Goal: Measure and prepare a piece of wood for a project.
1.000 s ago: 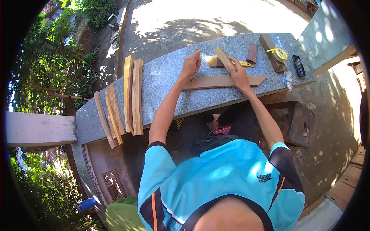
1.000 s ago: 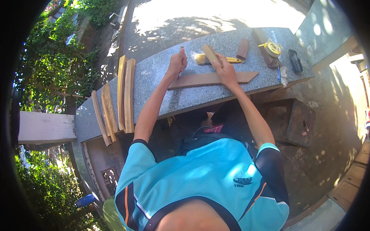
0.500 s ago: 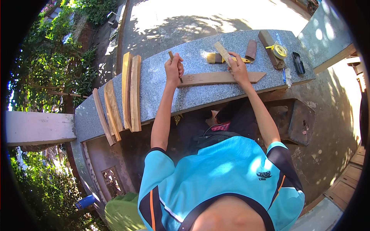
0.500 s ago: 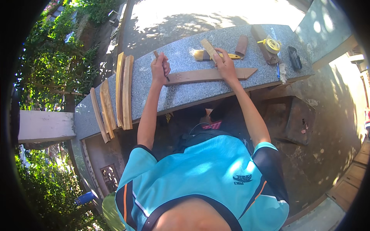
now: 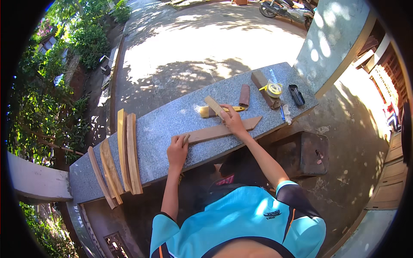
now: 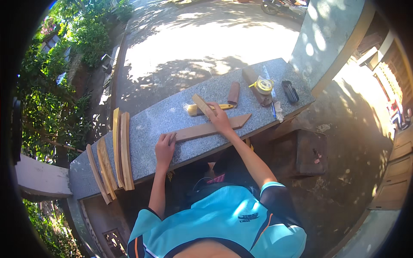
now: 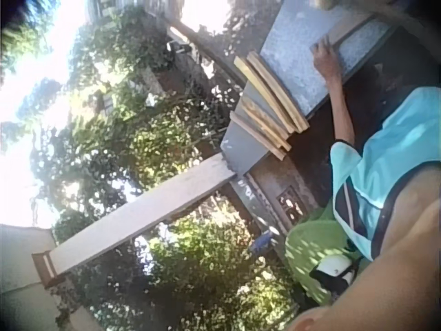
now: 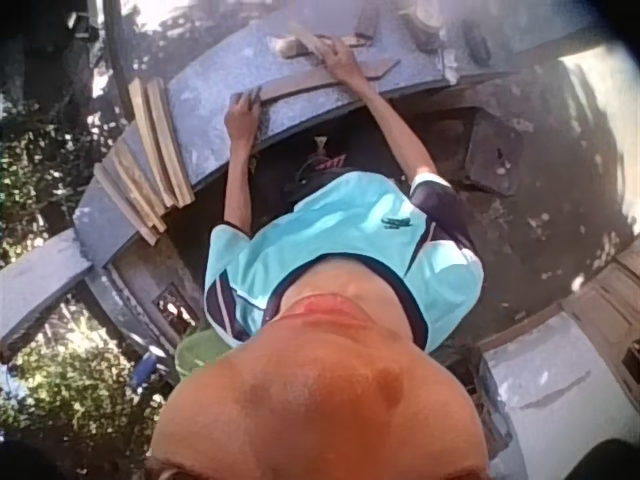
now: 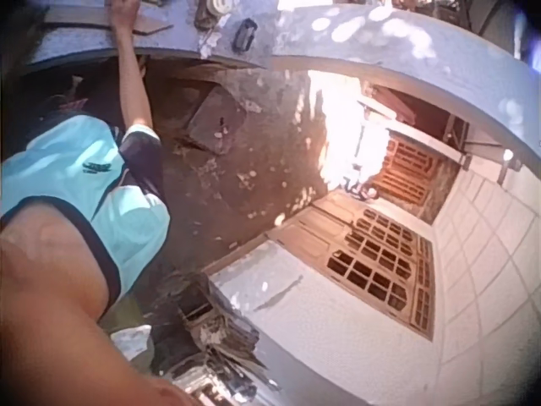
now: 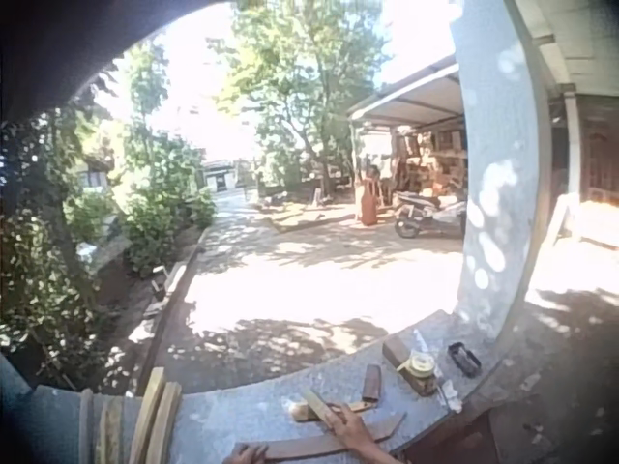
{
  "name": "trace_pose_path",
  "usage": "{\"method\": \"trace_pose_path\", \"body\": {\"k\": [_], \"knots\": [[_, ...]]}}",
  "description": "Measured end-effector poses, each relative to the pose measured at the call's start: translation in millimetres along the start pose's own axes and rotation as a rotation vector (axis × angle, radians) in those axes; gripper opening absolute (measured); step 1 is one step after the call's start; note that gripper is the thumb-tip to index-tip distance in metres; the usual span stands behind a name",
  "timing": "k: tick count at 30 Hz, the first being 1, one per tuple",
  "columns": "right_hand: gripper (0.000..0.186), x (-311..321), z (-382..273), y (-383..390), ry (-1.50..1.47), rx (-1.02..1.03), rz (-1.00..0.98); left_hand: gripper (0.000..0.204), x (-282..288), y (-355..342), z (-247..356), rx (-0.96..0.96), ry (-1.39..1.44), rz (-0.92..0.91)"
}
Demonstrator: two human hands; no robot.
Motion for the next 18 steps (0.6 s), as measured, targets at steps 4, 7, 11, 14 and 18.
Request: {"method": "trace_pose_path", "body": {"k": [4,7,11,14,18], "knots": [[0.036,3.2,2.1,-0.1,-0.006,-0.022,-0.034,0.016,-0.8,-4.6,1.8,0.002,-0.01,0.016],[0.037,2.8,4.5,1.2,0.097,-0.025,-0.016,0.015,-5.7,-13.4,-2.9,0.018,-0.022,-0.024],[0.039,-1.5,11.2,0.5,0.185,-0.04,-0.025,0.015,-6.9,-28.6,-8.7,-0.003,0.018,-0.101],[0.041,-4.9,11.5,0.5,0.207,-0.063,-0.047,0.016,-6.9,-34.6,-18.0,0.006,0.018,-0.219],[0.039,-2.1,13.1,-1.3,0.199,0.003,-0.028,0.02,-5.8,-41.3,-17.1,0.017,0.093,-0.319]]}}
Point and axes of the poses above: each hand's wrist, its own y-axis away from the middle knuckle, its own x-axis out of the back of the hand, z = x × y, the point moved 5 cm from there along -y, towards the middle knuckle, and after that the axes turned 7 degrees about x, right-handed, at the moved point
